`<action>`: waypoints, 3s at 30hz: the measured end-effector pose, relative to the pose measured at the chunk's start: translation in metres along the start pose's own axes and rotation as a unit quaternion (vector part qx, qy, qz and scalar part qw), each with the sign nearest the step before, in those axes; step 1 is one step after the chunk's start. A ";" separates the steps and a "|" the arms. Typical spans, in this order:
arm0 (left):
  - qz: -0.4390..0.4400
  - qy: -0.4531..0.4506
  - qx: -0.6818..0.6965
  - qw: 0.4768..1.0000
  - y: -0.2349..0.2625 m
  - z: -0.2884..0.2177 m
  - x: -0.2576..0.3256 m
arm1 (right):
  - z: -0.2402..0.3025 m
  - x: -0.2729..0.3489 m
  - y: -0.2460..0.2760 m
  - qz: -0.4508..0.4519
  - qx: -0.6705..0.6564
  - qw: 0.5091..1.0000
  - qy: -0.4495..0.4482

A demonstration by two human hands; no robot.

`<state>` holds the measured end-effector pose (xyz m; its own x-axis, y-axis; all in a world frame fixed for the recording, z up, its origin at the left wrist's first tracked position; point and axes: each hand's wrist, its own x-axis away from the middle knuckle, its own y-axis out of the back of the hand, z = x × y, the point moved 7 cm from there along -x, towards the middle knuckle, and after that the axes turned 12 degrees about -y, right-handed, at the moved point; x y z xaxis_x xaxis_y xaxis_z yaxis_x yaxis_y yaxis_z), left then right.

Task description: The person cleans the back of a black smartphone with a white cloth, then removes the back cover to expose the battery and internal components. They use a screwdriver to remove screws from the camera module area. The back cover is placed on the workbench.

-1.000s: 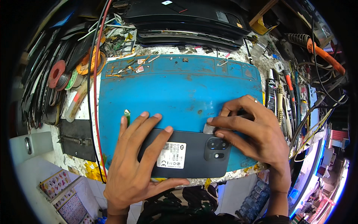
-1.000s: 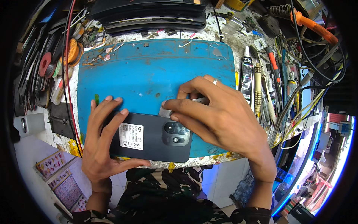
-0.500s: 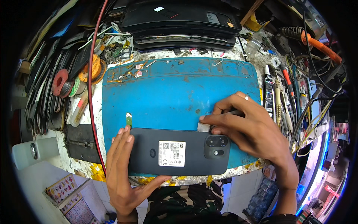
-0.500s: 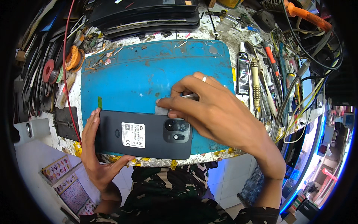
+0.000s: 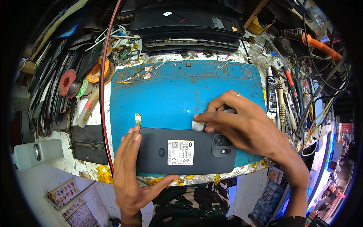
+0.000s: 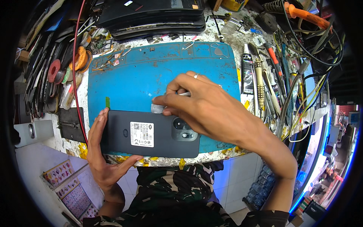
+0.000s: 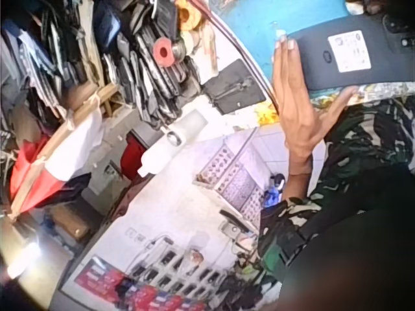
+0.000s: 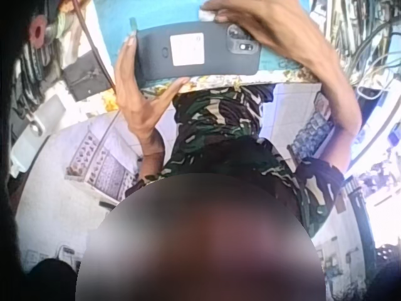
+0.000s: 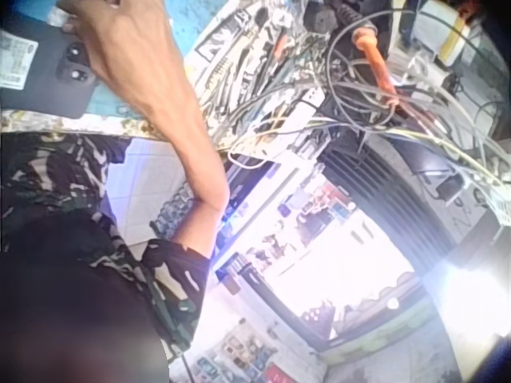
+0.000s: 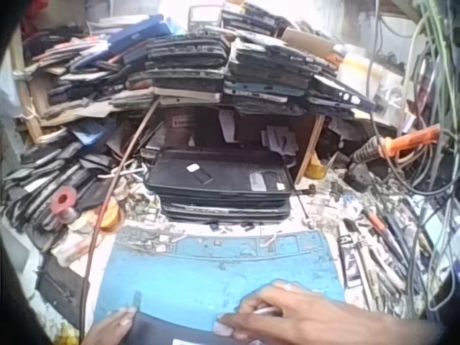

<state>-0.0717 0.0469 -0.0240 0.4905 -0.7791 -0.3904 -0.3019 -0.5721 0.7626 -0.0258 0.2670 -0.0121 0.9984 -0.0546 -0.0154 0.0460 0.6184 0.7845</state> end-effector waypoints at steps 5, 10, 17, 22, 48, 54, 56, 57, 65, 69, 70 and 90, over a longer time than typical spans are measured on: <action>0.000 0.004 0.002 1.000 0.000 0.000 -0.001 | 0.003 -0.007 -0.007 0.021 -0.021 1.000 0.005; -0.001 0.013 0.008 1.000 0.000 0.000 -0.001 | 0.007 -0.009 -0.006 0.021 -0.025 0.999 0.003; -0.007 0.006 0.012 1.000 0.001 0.000 -0.002 | 0.014 -0.016 -0.013 0.017 -0.029 0.999 0.035; -0.012 0.007 0.022 1.000 0.000 0.002 -0.001 | 0.018 -0.022 -0.019 0.026 -0.065 0.997 0.028; -0.021 0.024 0.068 0.997 0.000 0.006 0.002 | 0.040 -0.062 -0.044 0.055 -0.032 0.995 0.074; -0.041 0.059 0.077 0.994 0.000 0.007 0.006 | 0.043 -0.084 -0.050 0.150 -0.096 0.975 0.136; -0.046 0.064 0.081 0.994 0.001 0.007 0.006 | 0.042 -0.087 -0.051 0.180 -0.075 0.972 0.133; -0.043 0.064 0.078 0.994 0.002 0.006 0.005 | 0.043 -0.087 -0.048 0.179 -0.061 0.972 0.143; -0.095 0.080 -0.058 0.991 0.008 0.002 -0.015 | 0.018 -0.080 -0.011 0.122 -0.031 0.991 0.045; -0.035 0.125 -0.027 0.991 -0.006 -0.004 -0.025 | 0.007 -0.066 0.004 0.070 0.004 0.997 0.019; -0.039 0.106 -0.029 0.993 -0.008 -0.012 -0.027 | 0.004 -0.064 0.006 0.063 0.020 0.998 0.004; 0.182 -0.212 -0.139 0.950 -0.083 -0.105 -0.047 | -0.007 -0.064 0.021 0.140 0.122 0.983 0.002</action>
<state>0.0159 0.1581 -0.0153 0.0037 -0.9792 -0.2030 -0.1309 -0.2017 0.9707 -0.0882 0.2891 0.0009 0.9710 0.0942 0.2199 -0.2391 0.4031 0.8834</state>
